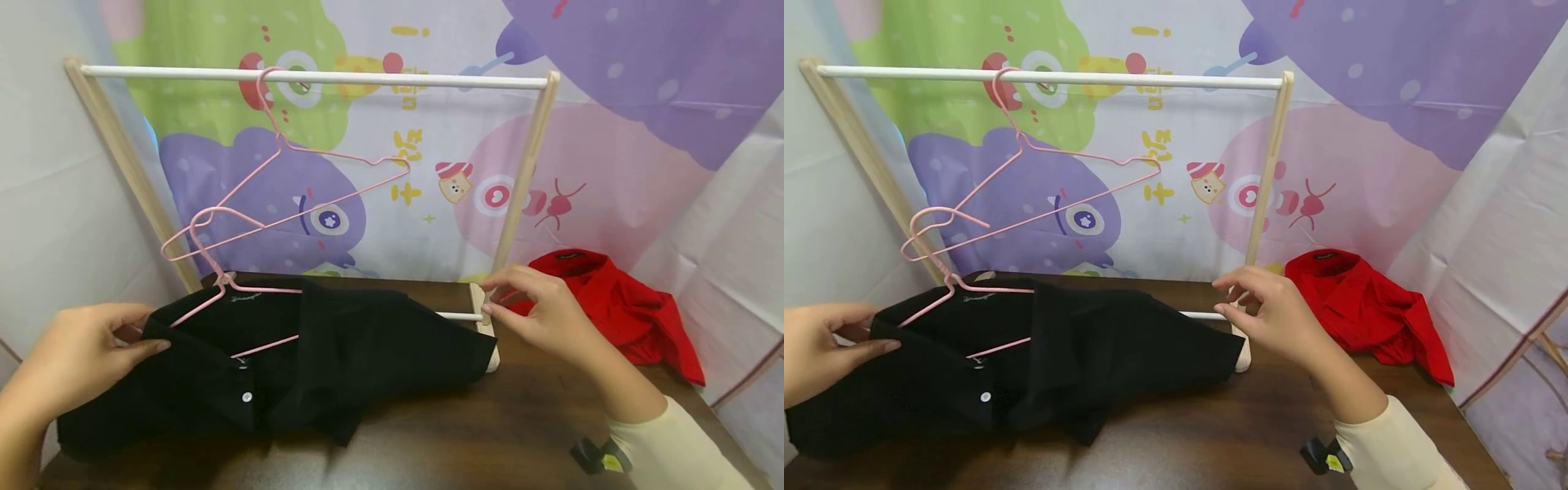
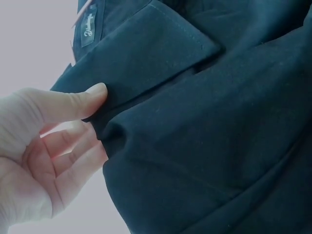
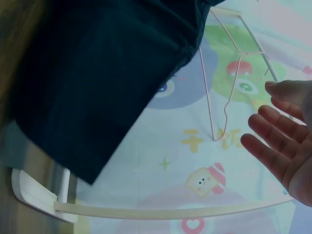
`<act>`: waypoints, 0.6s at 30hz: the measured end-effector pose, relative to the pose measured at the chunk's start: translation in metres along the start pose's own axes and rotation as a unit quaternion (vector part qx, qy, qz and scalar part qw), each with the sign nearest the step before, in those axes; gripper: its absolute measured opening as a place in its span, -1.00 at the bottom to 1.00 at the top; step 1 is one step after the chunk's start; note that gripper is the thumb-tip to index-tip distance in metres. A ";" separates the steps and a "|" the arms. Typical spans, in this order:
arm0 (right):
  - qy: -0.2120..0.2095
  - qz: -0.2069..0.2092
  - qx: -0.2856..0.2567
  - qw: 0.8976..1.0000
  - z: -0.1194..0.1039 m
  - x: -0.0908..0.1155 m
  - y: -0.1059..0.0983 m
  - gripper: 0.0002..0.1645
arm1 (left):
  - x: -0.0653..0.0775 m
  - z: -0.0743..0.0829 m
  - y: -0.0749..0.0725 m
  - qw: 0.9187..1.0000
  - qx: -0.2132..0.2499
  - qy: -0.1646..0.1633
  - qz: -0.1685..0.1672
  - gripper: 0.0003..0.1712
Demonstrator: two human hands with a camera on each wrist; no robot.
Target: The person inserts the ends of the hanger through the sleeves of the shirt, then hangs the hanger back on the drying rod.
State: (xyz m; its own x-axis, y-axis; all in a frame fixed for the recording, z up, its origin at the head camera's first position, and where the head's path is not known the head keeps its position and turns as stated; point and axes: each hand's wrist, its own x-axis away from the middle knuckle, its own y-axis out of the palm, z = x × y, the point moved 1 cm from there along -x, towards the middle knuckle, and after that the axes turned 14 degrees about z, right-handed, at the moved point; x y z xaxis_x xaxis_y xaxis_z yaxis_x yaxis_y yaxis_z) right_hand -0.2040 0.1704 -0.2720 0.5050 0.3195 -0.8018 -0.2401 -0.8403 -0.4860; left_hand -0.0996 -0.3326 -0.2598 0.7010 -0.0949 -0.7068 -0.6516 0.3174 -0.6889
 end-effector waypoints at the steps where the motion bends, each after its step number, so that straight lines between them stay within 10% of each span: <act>1: 0.000 0.000 0.001 1.000 0.000 0.000 0.000 -0.54 | 0.002 -0.003 -0.001 1.000 -0.007 -0.003 -0.002 -0.66; 11: -0.003 0.001 -0.004 1.000 -0.001 0.000 0.000 -0.53 | 0.016 -0.037 -0.006 0.999 -0.028 -0.017 0.004 -0.69; 18: -0.004 0.004 -0.006 1.000 0.000 0.001 0.000 -0.53 | 0.032 -0.077 -0.001 0.995 0.063 -0.058 0.055 -0.68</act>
State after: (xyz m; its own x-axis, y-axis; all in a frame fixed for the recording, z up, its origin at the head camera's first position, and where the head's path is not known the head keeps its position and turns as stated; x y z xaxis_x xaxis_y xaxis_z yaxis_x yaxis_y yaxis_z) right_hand -0.2037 0.1705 -0.2728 0.4958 0.3162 -0.8088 -0.2344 -0.8481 -0.4752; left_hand -0.0988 -0.4083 -0.2945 0.6617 0.0548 -0.7478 -0.6897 0.4355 -0.5784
